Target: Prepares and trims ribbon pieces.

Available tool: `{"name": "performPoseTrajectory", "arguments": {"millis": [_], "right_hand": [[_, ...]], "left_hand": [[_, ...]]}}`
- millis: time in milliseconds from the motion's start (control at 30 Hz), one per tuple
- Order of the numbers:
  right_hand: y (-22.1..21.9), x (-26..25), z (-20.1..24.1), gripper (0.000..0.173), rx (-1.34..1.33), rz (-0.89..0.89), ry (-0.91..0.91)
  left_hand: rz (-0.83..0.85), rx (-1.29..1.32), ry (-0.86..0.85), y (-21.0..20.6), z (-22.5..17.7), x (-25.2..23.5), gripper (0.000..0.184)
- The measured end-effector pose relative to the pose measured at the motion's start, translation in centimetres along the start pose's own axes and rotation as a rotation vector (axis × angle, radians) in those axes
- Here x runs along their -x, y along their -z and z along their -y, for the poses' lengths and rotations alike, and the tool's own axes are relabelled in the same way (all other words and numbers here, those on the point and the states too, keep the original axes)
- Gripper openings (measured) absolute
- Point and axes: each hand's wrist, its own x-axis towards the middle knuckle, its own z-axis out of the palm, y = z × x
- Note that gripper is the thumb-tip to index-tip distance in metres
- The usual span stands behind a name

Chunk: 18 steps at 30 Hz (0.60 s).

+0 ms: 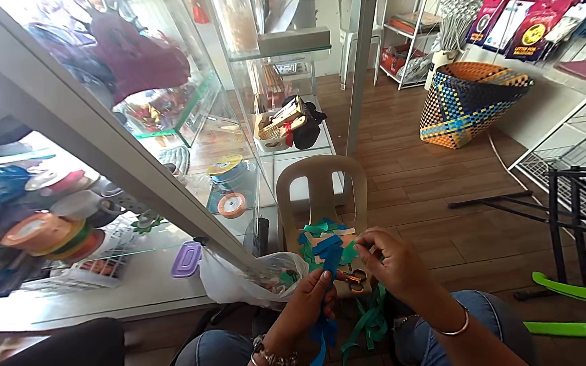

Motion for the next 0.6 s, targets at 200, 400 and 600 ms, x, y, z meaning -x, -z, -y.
{"name": "performPoseTrajectory", "arguments": {"millis": [200,400,600], "right_hand": [[2.5,0.3,1.7,0.018,-0.741,0.3,-0.177],[0.3,0.0,1.2,0.031,-0.561,0.384,-0.479],[-0.4,0.0,0.7,0.013,-0.472,0.292,-0.445]], "left_hand": [[-0.098,-0.203,-0.022,0.0,-0.3,0.1,0.028],[-0.078,-0.362,0.01,-0.4,-0.6,0.2,0.03],[-0.027,-0.351,-0.021,-0.1,-0.4,0.5,0.032]]}}
